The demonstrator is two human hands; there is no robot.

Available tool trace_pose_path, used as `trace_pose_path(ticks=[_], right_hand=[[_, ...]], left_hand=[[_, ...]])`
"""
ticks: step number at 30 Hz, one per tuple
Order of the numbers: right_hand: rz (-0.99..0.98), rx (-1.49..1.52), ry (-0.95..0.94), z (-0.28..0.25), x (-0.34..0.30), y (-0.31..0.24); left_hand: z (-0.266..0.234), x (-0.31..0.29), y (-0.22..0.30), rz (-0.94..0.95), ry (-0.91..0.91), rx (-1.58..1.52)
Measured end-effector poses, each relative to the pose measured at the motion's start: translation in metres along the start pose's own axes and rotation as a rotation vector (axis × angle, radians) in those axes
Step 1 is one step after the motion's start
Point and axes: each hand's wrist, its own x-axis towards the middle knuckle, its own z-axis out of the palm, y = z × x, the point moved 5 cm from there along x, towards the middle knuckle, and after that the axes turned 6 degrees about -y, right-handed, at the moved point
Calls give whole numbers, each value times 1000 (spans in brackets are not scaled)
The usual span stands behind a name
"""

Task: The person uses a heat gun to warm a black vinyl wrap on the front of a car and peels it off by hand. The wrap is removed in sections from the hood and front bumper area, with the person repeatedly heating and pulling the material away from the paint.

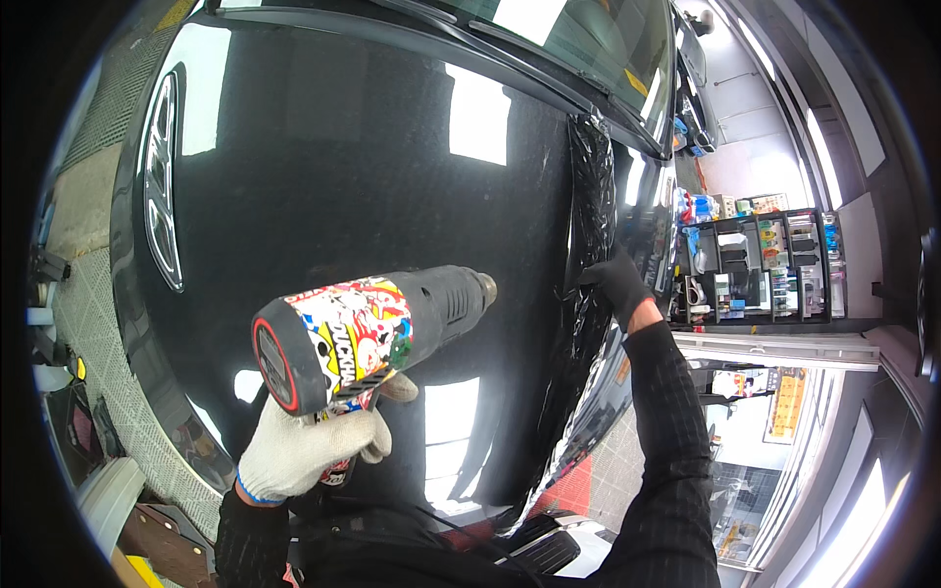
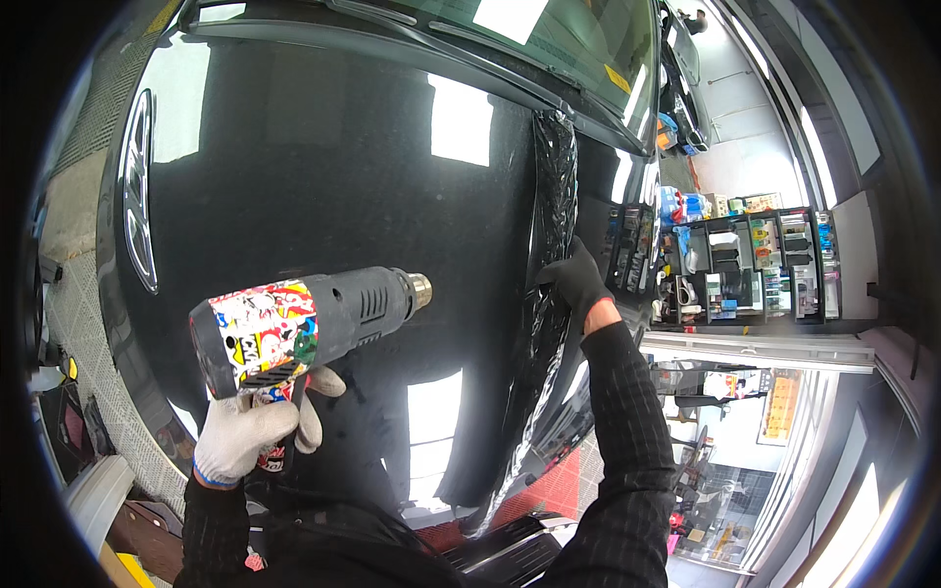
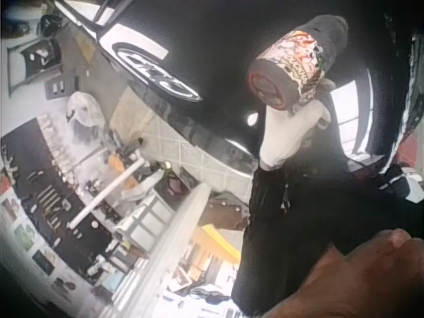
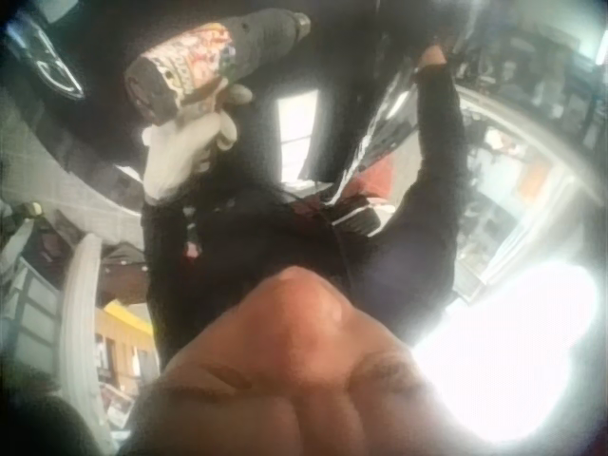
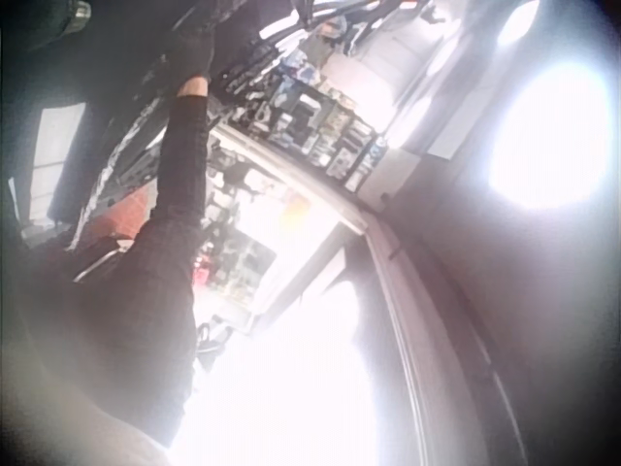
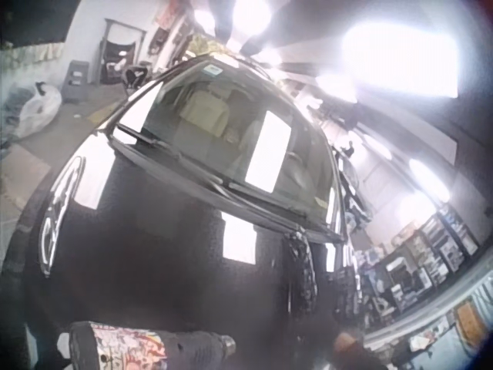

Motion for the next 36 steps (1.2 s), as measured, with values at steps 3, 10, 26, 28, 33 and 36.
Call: trace_pose_path(ticks=[3, 10, 26, 28, 33, 36], right_hand=[[2, 48, 5, 0, 10, 15], [35, -299, 238, -2, 22, 26], [9, -379, 148, 1, 17, 44], [13, -371, 172, 1, 16, 43], [-7, -312, 152, 8, 5, 27], [103, -329, 150, 12, -4, 16]], left_hand=[[-1, -4, 1, 32, 6, -38], [-5, -9, 3, 8, 62, 42], [-5, -18, 10, -10, 166, 87], [-6, -19, 13, -8, 154, 87], [-15, -45, 23, -114, 170, 123], [-32, -50, 41, -50, -97, 224]])
